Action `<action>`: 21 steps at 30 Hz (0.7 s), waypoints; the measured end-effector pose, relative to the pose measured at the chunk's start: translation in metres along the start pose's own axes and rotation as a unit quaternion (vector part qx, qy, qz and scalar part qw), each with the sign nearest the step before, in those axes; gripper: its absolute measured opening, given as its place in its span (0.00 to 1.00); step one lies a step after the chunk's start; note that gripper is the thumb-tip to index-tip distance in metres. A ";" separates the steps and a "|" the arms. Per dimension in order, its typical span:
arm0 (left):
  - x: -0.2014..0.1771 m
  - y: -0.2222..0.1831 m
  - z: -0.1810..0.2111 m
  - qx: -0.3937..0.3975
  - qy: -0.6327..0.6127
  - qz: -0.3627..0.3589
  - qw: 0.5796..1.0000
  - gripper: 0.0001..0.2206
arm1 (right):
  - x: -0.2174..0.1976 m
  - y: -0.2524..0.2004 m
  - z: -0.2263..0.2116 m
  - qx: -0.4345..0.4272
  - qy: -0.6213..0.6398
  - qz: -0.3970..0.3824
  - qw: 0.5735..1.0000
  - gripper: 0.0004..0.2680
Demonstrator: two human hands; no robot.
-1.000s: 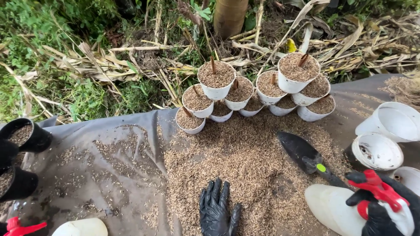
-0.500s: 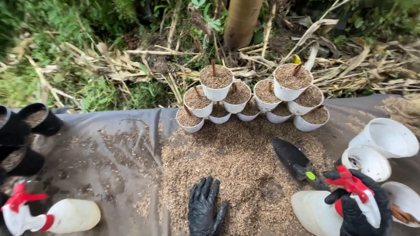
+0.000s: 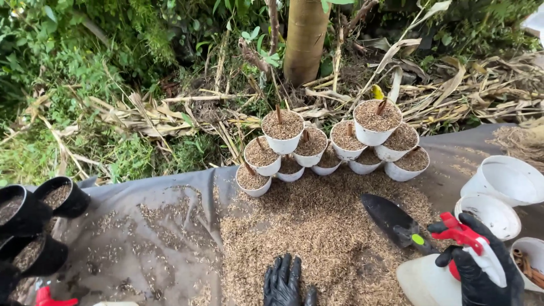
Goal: Moistening and mixing soil on a table using a spray bottle and a trowel in preparation for potting.
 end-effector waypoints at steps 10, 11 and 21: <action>0.026 -0.004 -0.009 0.002 0.015 0.029 0.999 0.41 | 0.000 0.024 0.050 0.039 0.093 -0.063 0.993 0.26; 0.026 -0.004 -0.009 0.016 0.015 0.048 0.999 0.41 | -0.002 0.023 0.052 0.017 0.103 -0.049 0.993 0.26; 0.054 -0.011 -0.019 0.081 0.079 0.074 0.991 0.45 | -0.003 0.031 0.063 -0.002 0.136 -0.044 0.990 0.26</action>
Point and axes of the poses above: each hand's wrist, its own y-axis towards the middle knuckle, its own x-axis out of the palm, z = x × y, the point moved 7 cm from there along y, towards the middle knuckle, and after that the axes turned 13 degrees about x, right-handed, at the moved point
